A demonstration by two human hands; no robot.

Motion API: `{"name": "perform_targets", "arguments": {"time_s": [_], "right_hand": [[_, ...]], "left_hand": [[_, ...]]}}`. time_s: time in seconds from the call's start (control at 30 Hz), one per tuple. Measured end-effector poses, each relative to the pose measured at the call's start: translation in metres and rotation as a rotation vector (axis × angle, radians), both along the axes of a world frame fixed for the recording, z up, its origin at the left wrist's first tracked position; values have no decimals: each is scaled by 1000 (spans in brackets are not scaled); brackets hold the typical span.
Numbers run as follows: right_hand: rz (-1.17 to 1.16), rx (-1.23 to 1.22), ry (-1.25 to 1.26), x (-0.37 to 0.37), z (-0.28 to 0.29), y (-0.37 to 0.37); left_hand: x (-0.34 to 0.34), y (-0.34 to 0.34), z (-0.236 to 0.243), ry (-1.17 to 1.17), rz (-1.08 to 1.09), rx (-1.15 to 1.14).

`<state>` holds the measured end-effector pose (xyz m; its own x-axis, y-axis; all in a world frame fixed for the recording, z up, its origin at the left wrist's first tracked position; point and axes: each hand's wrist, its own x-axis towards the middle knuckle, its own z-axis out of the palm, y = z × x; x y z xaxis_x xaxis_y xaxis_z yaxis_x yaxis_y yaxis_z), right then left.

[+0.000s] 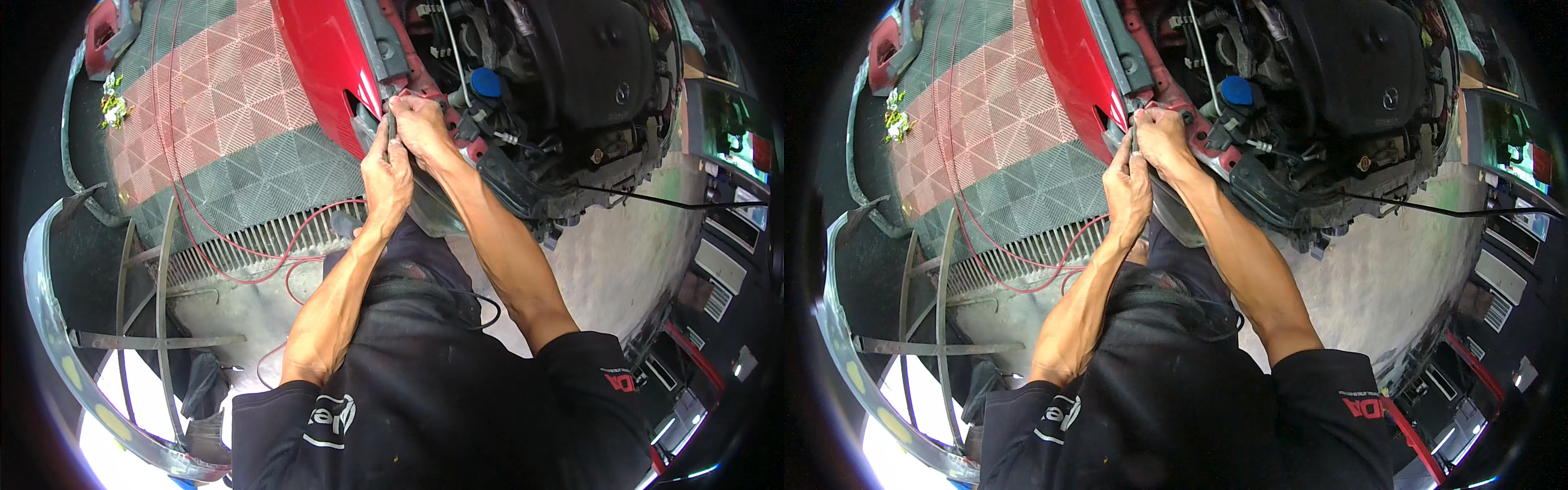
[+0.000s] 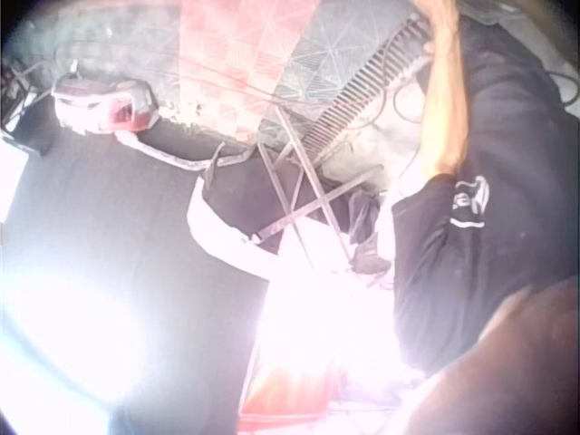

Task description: The person works on the front bumper of a red car with the hood open. They use a wrench to tighten bolts on the bumper and then use a screwdriver to adjust components near the wheel well and under the bumper.

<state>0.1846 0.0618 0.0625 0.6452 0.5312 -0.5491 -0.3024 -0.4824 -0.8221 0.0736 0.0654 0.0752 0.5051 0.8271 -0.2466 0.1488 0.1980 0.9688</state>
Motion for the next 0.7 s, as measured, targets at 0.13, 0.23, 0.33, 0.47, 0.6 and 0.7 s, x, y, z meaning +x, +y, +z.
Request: {"name": "perform_targets", "arguments": {"time_s": [0.13,0.23,0.33,0.47,0.6,0.7], "right_hand": [[-10,-21,46,-1,16,0],[-43,28,108,-2,17,-5],[-87,95,167,-5,16,-6],[-105,113,208,-5,21,-3],[-160,108,288,6,29,-2],[-132,60,279,12,41,6]], "left_hand": [[-4,8,20,101,-65,-95],[-4,12,35,180,-75,-117],[-3,24,52,236,-142,-49],[2,24,43,94,-24,-261],[12,49,82,-144,50,-950],[14,59,72,-368,158,-1163]]}}
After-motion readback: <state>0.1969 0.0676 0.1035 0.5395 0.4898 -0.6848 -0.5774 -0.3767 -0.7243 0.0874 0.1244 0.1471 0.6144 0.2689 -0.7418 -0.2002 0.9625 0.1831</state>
